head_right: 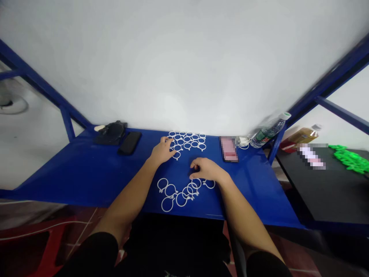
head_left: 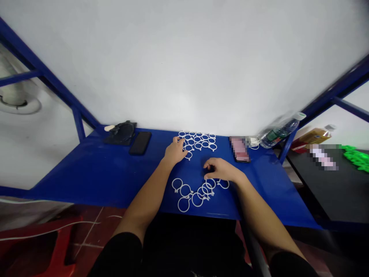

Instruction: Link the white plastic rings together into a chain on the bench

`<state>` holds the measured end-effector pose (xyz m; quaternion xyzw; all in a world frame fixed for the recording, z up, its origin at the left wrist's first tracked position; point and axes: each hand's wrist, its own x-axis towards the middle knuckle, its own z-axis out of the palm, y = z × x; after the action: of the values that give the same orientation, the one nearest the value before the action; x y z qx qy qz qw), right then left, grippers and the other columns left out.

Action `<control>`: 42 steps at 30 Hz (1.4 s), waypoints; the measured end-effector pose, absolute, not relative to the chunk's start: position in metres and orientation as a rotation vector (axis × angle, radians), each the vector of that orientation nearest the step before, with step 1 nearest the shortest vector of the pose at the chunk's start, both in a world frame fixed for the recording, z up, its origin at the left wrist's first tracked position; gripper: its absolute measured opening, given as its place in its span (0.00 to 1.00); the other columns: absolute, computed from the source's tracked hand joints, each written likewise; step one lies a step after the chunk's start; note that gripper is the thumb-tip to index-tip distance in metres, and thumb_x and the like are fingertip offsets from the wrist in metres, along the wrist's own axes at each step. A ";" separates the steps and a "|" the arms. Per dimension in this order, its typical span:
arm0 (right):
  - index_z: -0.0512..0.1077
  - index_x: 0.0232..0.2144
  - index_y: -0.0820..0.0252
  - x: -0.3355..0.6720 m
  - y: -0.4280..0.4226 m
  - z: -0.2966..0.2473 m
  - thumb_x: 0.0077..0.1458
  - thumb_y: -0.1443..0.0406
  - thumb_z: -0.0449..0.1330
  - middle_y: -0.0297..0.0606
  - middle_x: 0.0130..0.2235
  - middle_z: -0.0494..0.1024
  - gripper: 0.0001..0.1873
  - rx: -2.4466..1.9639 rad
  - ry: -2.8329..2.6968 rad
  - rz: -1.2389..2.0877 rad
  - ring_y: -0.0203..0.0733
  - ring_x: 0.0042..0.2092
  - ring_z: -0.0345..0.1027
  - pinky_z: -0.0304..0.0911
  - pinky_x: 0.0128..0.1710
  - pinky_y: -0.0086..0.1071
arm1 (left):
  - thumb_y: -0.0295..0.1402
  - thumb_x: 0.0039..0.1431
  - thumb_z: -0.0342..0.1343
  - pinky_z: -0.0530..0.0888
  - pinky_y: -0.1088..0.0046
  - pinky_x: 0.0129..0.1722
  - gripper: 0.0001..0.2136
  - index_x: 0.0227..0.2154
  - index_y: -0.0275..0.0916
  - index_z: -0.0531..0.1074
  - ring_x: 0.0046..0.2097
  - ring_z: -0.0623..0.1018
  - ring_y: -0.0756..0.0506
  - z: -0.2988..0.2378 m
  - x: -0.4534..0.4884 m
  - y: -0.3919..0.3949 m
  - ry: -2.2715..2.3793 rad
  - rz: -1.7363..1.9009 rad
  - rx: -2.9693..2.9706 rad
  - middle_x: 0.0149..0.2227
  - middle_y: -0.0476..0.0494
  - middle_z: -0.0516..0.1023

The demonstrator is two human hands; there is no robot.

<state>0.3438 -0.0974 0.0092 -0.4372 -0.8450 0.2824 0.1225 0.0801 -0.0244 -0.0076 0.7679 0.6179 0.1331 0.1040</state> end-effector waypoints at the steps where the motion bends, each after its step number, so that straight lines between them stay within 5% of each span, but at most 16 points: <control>1: 0.79 0.41 0.57 0.343 -0.098 0.010 0.51 0.56 0.75 0.34 0.37 0.79 0.18 -1.280 -2.482 0.849 0.39 0.35 0.71 0.63 0.35 0.30 | 0.41 0.63 0.62 0.78 0.61 0.52 0.29 0.64 0.43 0.66 0.54 0.80 0.35 -0.008 0.081 -0.025 1.827 0.393 2.260 0.66 0.34 0.62; 5: 0.79 0.38 0.58 0.339 -0.097 0.010 0.62 0.63 0.66 0.37 0.38 0.80 0.04 -1.331 -2.542 0.725 0.40 0.36 0.73 0.63 0.37 0.31 | 0.45 0.64 0.62 0.78 0.62 0.53 0.28 0.64 0.43 0.67 0.55 0.80 0.36 -0.008 0.084 -0.026 1.788 0.486 2.248 0.66 0.35 0.64; 9: 0.78 0.44 0.58 0.337 -0.095 0.007 0.70 0.63 0.57 0.42 0.43 0.82 0.10 -1.421 -2.502 0.451 0.44 0.43 0.75 0.64 0.42 0.34 | 0.43 0.65 0.62 0.77 0.63 0.54 0.25 0.61 0.42 0.70 0.56 0.79 0.38 -0.006 0.091 -0.031 1.653 0.710 2.290 0.65 0.37 0.67; 14: 0.77 0.46 0.56 0.338 -0.093 -0.001 0.65 0.61 0.64 0.39 0.42 0.81 0.09 -1.402 -2.545 0.466 0.44 0.41 0.76 0.66 0.40 0.33 | 0.40 0.67 0.60 0.76 0.63 0.55 0.19 0.59 0.43 0.73 0.55 0.79 0.41 -0.007 0.100 -0.039 1.334 0.757 2.422 0.59 0.40 0.75; 21: 0.77 0.45 0.58 0.336 -0.090 -0.008 0.67 0.71 0.56 0.42 0.44 0.80 0.11 -1.328 -2.466 0.349 0.44 0.44 0.75 0.68 0.43 0.34 | 0.40 0.70 0.57 0.77 0.64 0.49 0.13 0.51 0.43 0.78 0.50 0.80 0.42 -0.019 0.113 -0.047 1.010 0.567 2.571 0.50 0.42 0.81; 34: 0.76 0.42 0.55 0.333 -0.092 -0.007 0.68 0.66 0.57 0.40 0.40 0.83 0.07 -1.156 -2.077 0.219 0.46 0.42 0.77 0.72 0.45 0.39 | 0.34 0.71 0.54 0.75 0.68 0.45 0.09 0.44 0.40 0.78 0.43 0.81 0.46 -0.009 0.116 -0.052 0.922 0.827 2.425 0.43 0.45 0.83; 42: 0.74 0.52 0.53 0.328 -0.095 -0.013 0.69 0.65 0.55 0.40 0.46 0.83 0.12 -1.130 -2.086 0.274 0.46 0.45 0.78 0.72 0.46 0.39 | 0.32 0.69 0.55 0.73 0.69 0.42 0.07 0.37 0.40 0.78 0.40 0.80 0.46 -0.011 0.116 -0.050 0.924 0.820 2.474 0.38 0.46 0.82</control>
<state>0.3283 -0.0947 -0.0126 -0.4401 -0.8121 0.1068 0.3679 0.1162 -0.0500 -0.0106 0.8789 0.3282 0.2914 0.1869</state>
